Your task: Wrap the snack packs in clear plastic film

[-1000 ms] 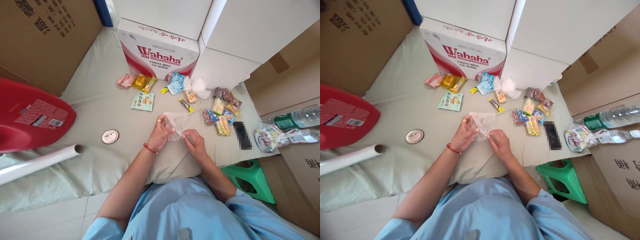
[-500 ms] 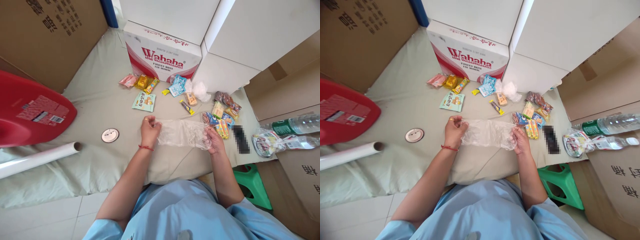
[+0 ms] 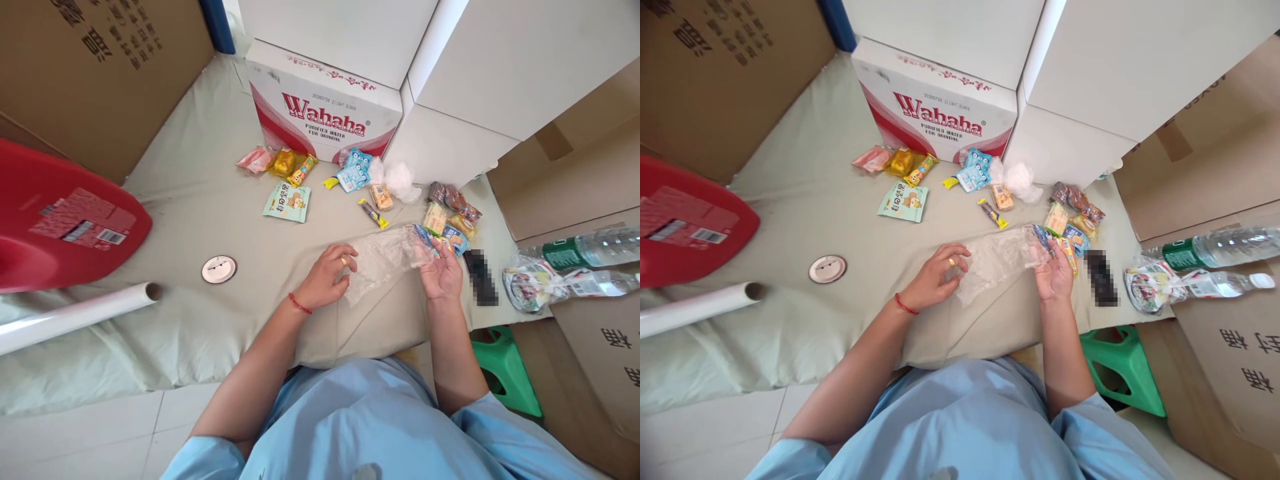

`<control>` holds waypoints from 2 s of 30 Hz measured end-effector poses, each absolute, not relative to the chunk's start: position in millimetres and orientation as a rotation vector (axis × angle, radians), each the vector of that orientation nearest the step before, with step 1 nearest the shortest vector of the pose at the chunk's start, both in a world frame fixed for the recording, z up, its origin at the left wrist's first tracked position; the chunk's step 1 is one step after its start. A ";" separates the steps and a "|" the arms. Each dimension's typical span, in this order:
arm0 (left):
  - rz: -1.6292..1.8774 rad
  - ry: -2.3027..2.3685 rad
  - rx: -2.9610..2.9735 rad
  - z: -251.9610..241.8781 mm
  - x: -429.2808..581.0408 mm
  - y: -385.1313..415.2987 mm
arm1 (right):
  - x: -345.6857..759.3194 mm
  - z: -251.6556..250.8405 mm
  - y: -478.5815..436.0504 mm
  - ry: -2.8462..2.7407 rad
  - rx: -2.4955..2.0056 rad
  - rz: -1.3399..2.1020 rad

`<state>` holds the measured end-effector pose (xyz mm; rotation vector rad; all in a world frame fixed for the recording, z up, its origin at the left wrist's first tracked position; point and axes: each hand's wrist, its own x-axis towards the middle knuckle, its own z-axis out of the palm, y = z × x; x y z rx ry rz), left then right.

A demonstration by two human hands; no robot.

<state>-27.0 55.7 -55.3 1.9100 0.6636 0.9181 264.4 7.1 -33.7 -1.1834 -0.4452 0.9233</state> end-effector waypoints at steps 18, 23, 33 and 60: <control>0.582 0.541 2.039 -66.3 -27.2 57.9 | 218.6 -26.2 -65.5 -0.886 -1.783 1.515; 0.557 0.578 2.124 -63.1 -25.9 55.1 | 182.7 -35.5 -51.5 -0.863 -1.709 1.716; 0.591 0.583 2.186 -63.3 -23.5 55.7 | 172.7 -37.2 -41.3 -0.755 -1.547 1.614; 1.303 1.100 0.690 -58.0 -35.9 63.6 | 161.1 -50.1 -37.2 -0.544 -1.435 1.154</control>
